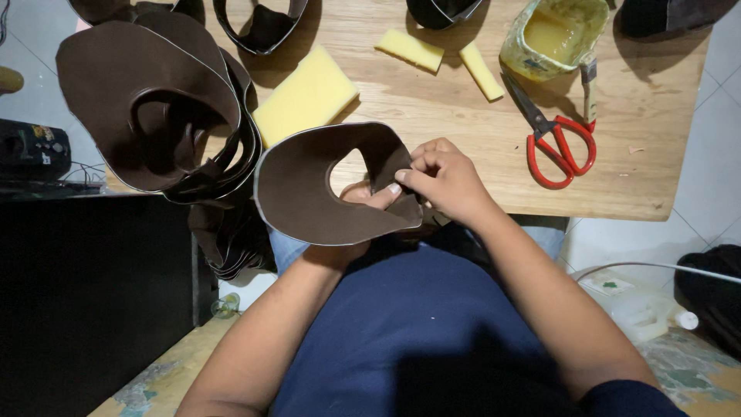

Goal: The person holds a brown shoe upper on their lap, cuts and trims yellow foam strips with scissors, and presses the foam pieces into the opening of the shoe upper, fitting them along the inner edge. They repeat the trimming and fitting on the same upper and set it with the other finished uppers on the table.

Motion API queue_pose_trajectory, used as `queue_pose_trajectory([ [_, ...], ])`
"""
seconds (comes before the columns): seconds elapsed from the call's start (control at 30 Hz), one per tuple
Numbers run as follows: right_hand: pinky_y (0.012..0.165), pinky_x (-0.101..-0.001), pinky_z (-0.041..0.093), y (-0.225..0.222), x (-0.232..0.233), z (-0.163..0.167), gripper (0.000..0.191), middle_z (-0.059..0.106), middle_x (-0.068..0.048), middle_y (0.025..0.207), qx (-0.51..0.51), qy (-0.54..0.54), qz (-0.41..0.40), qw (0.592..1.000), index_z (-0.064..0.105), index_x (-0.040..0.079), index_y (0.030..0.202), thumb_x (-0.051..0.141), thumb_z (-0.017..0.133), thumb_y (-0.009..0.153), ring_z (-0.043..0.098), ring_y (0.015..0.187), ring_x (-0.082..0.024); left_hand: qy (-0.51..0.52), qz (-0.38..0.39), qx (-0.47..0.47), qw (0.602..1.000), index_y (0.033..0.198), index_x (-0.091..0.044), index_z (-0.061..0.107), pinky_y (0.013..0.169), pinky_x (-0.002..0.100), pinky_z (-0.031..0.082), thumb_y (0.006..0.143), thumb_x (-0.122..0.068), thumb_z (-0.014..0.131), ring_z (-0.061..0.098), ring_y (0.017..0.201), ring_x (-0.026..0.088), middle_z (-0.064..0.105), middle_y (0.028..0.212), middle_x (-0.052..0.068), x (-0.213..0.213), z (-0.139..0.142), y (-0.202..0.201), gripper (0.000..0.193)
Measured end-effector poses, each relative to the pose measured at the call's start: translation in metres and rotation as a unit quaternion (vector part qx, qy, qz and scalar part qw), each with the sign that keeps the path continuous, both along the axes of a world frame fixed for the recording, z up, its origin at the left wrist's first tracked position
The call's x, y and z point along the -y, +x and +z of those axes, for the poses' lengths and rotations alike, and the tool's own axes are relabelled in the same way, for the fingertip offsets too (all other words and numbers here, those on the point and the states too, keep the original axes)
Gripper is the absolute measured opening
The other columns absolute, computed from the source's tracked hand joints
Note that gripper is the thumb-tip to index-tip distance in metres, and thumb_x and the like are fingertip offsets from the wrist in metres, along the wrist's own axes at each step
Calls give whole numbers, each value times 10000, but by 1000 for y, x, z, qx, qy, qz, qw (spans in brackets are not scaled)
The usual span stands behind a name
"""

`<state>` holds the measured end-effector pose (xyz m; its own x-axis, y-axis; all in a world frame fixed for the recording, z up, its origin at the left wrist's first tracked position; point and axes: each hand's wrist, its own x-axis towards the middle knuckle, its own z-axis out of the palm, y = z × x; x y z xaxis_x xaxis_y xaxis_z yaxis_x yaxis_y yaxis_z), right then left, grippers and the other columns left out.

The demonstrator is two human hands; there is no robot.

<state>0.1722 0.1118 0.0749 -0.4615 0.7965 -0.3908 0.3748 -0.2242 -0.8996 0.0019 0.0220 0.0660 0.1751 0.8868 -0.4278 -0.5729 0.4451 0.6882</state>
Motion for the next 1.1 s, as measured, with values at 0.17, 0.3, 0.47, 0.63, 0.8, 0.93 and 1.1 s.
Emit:
queue_pose_trajectory([
  [0.17,703,-262,501,7,-2,0,254,663,-69,946,47,37,70,996,713,42,917,226,841,799,618,807,-118,-7,-9,-75,997,1213,9,650,790,306,574,1013,-132,593,695,893,154,718,1014,92,-1,6,0,251],
  [0.3,683,-271,495,7,-2,-1,253,658,-36,863,21,18,50,998,681,43,927,225,818,818,583,762,-104,108,-10,-176,978,1215,-18,630,798,298,551,1027,-141,613,653,921,141,691,1022,67,0,-2,-4,225],
  [0.47,720,-279,495,5,-1,2,226,650,-37,913,-11,122,69,990,665,31,983,165,801,862,601,817,-118,105,7,-297,949,1245,-8,650,836,306,553,998,-153,650,666,961,155,720,1053,60,-4,-22,3,287],
  [0.63,709,-264,540,10,-8,9,276,700,-2,857,26,28,85,996,689,58,1069,137,754,813,627,764,-90,148,-17,-160,976,1365,-7,544,932,312,534,937,-103,701,619,1070,142,649,1174,53,-6,-6,-8,467],
  [0.8,745,-334,544,12,-9,7,324,705,-84,911,78,116,149,979,700,42,1071,151,789,779,674,806,-193,74,30,-209,975,1315,21,601,860,322,542,1051,-482,538,651,1007,203,667,1143,147,-4,26,-19,572],
  [0.93,773,-384,533,3,-4,2,343,717,-133,933,137,183,153,961,730,51,940,255,882,709,689,871,-309,-89,125,-16,988,1257,-44,555,812,368,583,960,-546,546,690,1012,223,670,1178,149,-26,17,-12,583],
  [1.1,732,-414,522,-2,-5,-4,338,694,-127,885,162,238,143,947,708,48,826,309,891,714,674,842,-333,-27,126,-47,991,1196,14,573,751,397,630,963,-570,521,730,967,272,693,1126,171,-18,-12,-13,630],
])
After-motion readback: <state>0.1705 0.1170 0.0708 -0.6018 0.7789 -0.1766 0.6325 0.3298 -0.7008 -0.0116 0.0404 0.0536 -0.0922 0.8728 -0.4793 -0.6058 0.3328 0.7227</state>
